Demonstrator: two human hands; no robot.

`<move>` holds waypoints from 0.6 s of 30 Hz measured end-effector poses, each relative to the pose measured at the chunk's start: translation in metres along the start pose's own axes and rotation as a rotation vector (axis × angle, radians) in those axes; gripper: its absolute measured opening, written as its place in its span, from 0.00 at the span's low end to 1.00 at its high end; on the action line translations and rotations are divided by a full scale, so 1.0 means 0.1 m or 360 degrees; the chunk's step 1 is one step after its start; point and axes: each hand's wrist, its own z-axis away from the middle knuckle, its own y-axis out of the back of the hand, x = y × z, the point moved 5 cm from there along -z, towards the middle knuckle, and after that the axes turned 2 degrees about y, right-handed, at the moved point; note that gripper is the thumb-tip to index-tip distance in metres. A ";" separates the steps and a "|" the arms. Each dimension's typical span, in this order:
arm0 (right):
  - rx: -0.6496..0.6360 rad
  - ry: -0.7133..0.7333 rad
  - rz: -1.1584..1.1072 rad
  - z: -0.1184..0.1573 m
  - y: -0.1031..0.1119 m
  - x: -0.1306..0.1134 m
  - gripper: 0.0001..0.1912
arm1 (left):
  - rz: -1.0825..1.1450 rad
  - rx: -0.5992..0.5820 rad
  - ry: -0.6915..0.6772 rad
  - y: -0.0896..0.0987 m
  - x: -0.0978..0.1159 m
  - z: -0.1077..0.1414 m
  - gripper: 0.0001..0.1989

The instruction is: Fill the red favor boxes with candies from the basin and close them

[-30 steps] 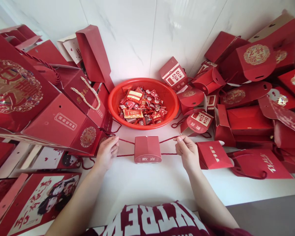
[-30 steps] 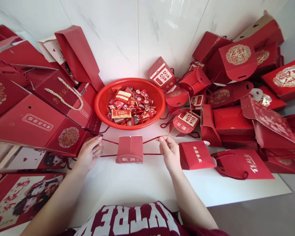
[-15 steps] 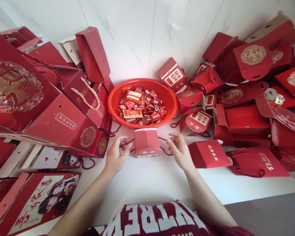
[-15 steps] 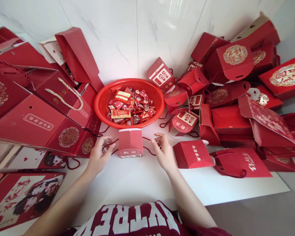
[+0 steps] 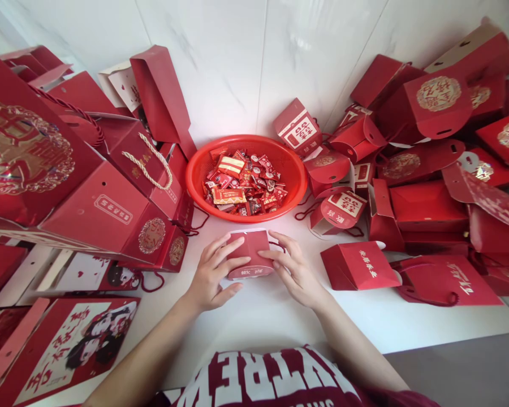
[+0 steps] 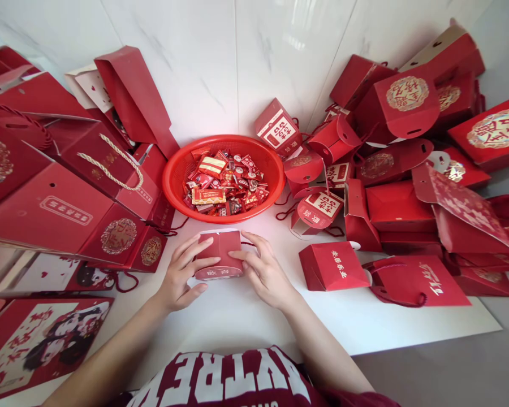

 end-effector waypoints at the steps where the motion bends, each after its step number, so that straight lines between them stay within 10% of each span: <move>1: -0.0007 0.0005 0.0009 -0.01 0.00 -0.01 0.18 | -0.0005 -0.0050 -0.0002 -0.02 0.00 -0.01 0.20; 9: 0.0019 -0.0020 -0.0116 0.03 -0.03 -0.03 0.09 | 0.0164 -0.0147 0.0016 -0.02 0.06 -0.05 0.13; 18: 0.0129 0.0194 -0.0304 0.02 0.02 -0.09 0.21 | 0.0216 -0.0013 0.0028 0.00 0.06 -0.02 0.09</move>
